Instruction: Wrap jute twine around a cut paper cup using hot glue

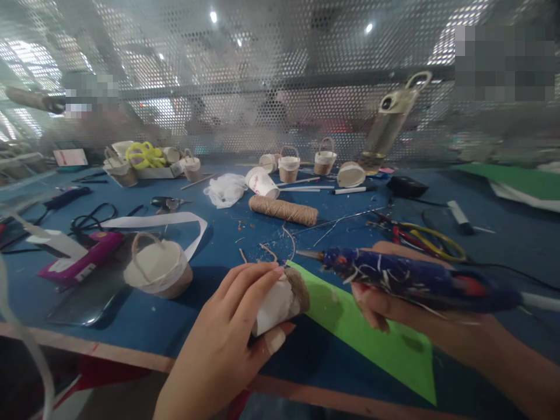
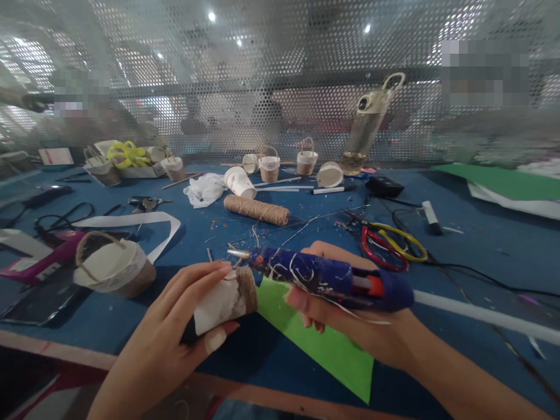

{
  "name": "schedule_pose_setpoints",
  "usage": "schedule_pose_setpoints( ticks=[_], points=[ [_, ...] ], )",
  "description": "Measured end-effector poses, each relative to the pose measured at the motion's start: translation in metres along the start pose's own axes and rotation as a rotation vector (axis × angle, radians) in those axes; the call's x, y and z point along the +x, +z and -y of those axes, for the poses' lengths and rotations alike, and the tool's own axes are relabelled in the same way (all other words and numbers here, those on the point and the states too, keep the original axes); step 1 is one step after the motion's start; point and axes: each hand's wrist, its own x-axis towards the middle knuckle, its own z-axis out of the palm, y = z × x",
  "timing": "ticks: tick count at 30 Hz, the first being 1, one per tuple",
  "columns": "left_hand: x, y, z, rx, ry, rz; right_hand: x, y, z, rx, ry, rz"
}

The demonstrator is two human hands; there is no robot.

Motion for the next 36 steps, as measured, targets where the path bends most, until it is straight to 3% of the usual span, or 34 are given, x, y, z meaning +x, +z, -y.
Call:
schedule_pose_setpoints(
  ticks=[6,9,15,26,36],
  points=[
    [-0.004,0.002,0.001,-0.080,-0.036,-0.055,0.004,0.000,0.009,-0.404,-0.061,-0.187],
    [-0.004,0.002,0.001,-0.057,-0.031,-0.052,0.004,0.001,0.012,-0.466,-0.069,-0.235],
    [-0.002,0.002,0.001,-0.026,-0.024,-0.038,0.002,-0.005,0.011,-0.512,-0.179,-0.088],
    [0.000,0.002,0.000,0.004,-0.009,-0.033,-0.004,-0.011,0.004,-0.499,-0.156,-0.010],
    [-0.002,0.001,0.000,0.011,-0.012,-0.027,-0.008,-0.010,0.007,-0.610,-0.059,-0.037]
  ],
)
